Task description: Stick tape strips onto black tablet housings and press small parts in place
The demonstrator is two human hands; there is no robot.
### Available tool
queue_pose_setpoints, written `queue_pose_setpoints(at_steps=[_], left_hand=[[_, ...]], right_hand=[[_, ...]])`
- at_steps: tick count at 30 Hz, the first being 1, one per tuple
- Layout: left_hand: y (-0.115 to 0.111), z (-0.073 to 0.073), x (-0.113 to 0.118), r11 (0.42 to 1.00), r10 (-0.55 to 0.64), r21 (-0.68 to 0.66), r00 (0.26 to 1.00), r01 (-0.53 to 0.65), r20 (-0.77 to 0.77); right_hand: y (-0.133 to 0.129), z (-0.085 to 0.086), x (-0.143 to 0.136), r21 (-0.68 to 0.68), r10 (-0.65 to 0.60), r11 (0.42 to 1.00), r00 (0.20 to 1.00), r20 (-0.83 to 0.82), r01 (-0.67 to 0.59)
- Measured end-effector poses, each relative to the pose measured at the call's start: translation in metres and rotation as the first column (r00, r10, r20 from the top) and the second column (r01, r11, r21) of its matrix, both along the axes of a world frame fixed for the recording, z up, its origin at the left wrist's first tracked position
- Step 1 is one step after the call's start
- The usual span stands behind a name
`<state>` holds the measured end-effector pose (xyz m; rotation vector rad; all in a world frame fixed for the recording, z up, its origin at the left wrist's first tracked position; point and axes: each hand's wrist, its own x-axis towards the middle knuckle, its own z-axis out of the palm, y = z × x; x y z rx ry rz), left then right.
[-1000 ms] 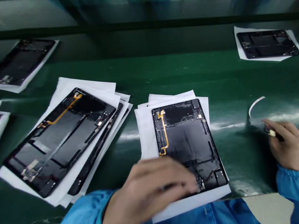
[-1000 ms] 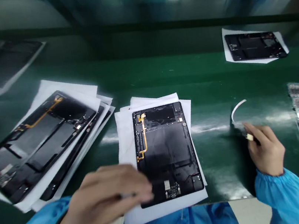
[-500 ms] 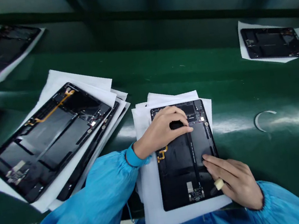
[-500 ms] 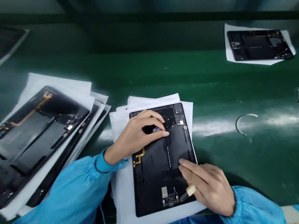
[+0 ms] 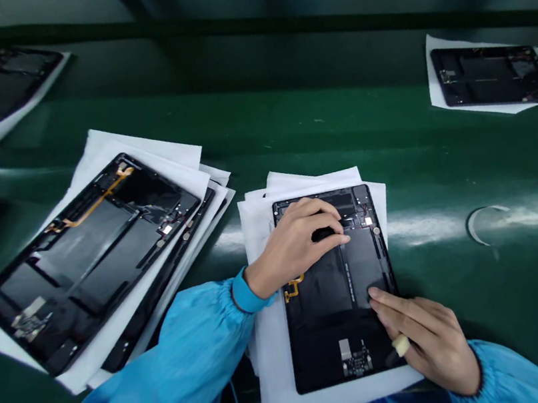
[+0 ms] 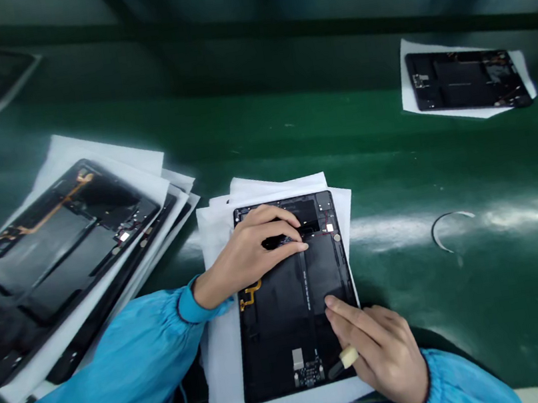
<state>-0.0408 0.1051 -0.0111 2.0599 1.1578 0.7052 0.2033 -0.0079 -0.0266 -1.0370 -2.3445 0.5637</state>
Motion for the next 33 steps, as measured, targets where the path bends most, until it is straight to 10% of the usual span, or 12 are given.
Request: queue_pose_setpoints(at_steps=[20, 33], left_hand=[[-0.001, -0.002, -0.002, 1.000, -0.010, 0.002, 1.000, 0.010, -0.006], [-0.004, -0.008, 0.000, 1.000, 0.026, 0.014, 0.995, -0.025, -0.098]], right_hand=[[0.002, 0.000, -0.001, 0.044, -0.004, 0.999, 1.000, -0.005, 0.004], [-0.008, 0.034, -0.028, 0.177, 0.108, 0.965, 0.910, 0.400, -0.193]])
